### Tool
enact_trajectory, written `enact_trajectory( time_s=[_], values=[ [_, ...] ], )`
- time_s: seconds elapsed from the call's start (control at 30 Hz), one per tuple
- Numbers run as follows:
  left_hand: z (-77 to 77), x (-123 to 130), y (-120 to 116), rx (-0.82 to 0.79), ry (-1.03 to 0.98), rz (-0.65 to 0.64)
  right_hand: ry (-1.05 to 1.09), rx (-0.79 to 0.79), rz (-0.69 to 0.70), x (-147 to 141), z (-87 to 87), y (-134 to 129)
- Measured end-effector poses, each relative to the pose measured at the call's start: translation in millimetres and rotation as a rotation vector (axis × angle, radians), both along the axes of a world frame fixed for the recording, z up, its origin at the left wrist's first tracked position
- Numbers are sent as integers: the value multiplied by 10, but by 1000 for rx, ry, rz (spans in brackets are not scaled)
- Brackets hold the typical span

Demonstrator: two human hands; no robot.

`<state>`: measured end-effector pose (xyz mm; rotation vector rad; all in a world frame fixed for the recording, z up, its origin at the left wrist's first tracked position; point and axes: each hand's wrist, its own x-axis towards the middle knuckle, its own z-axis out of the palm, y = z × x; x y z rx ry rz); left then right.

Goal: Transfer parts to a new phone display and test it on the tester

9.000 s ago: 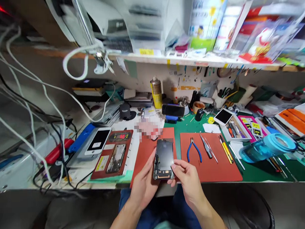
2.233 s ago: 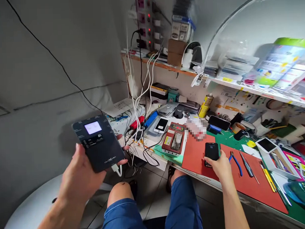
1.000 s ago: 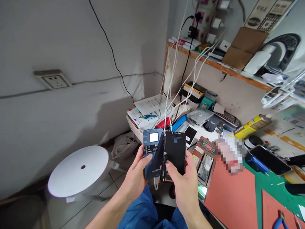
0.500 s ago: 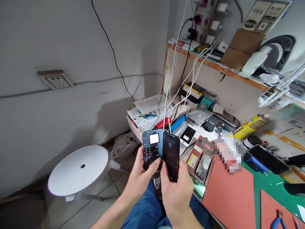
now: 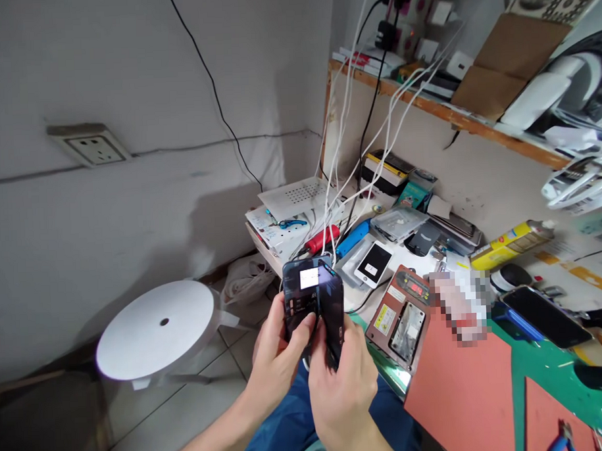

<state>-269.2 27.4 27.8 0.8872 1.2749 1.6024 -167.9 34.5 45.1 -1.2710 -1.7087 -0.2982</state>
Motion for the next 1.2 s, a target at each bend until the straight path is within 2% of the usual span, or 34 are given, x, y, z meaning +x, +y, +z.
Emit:
enact_trajectory(
  time_s=[0.3,0.67,0.87,1.2],
  values=[
    [-131,30,45,21,-42,9,-39,18,12,-34,-11,20],
    [-130,44,75,62,-45,-22,-84,129,-78,-47,72,87],
    [-139,46,66,53,-73,-50,-80,118,-84,-42,78,95],
    [-114,55,70,68,-54,-21,-79,137,-81,-57,93,90]
  ],
)
